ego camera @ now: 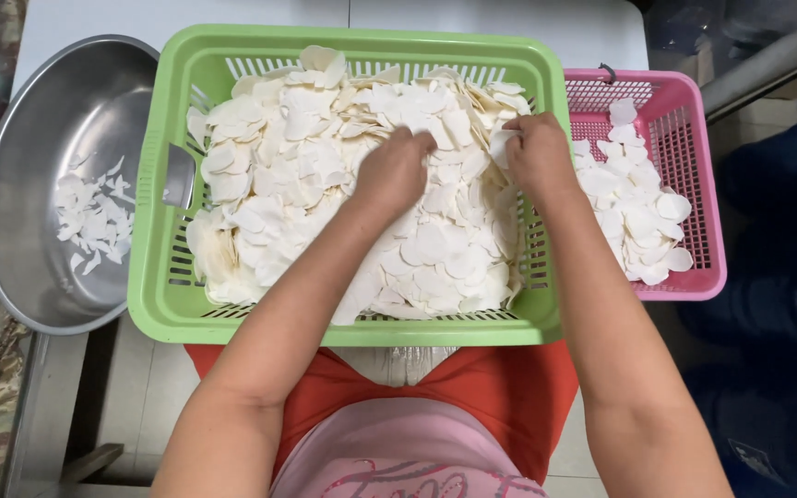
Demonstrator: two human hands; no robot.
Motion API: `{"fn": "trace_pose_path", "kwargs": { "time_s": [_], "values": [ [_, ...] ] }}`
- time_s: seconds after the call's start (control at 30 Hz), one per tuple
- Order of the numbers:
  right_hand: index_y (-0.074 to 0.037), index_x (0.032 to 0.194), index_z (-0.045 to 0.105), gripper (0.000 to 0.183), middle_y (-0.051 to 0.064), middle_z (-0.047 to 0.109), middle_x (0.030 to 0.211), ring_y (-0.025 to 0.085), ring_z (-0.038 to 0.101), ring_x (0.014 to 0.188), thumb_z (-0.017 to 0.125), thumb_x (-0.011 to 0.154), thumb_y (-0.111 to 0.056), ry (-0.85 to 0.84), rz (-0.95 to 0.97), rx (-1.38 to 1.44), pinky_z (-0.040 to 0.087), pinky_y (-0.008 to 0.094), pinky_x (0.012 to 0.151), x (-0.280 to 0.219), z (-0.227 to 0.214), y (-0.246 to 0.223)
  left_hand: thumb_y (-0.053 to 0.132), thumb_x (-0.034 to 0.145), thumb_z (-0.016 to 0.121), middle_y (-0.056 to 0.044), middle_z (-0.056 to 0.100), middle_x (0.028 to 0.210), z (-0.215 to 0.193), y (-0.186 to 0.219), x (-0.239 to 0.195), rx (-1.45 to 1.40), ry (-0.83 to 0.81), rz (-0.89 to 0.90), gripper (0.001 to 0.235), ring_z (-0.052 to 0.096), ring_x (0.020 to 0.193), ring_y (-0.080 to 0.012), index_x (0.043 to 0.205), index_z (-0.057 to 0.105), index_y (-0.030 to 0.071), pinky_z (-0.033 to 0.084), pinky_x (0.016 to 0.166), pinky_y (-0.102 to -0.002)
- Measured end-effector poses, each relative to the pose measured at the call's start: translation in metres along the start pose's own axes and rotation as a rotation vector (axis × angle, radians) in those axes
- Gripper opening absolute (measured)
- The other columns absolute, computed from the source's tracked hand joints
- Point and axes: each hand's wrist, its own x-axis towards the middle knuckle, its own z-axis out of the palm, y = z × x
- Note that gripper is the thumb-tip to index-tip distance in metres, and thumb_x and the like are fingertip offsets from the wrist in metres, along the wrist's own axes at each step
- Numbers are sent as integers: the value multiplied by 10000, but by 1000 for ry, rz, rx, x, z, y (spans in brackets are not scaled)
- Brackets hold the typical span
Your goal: The person sorts white, thin, round food slices from a green basket into a pink basket and a metal bowl. They pick up slices, separate them, and place them into the respective containers.
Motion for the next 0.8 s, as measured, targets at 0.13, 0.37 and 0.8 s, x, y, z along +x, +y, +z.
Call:
{"fn": "trace_pose_path", "kwargs": {
  "time_s": [0.13,0.37,0.8],
  "values": [
    [69,1420,535,575,374,412,1433,552,488,1321,685,967,-253,-145,34,-30,446,559,1137,1,10,-23,-15,916,589,-164,623,1029,-9,-13,40,107,238,123,272,668,1034,-423,1147,703,72,563,847,-543],
    [-176,1295,618,493,175,544,1289,462,589,1249,816,859,-296,-152,167,-17,412,604,1111,-22,13,-20,-26,898,652,-130,644,1315,10,16,65,290,-96,342,421,514,1345,-357,1301,666,95,346,1158,-610],
    [-149,1212,692,316,-76,403,636,53,333,507,707,902,-88,-77,238,487,295,213,453,-53,-48,-60,64,893,585,-117,775,1024,-22,22,36,-173,312,251,265,724,830,-288,1116,726,37,564,782,-394]
  ]
}}
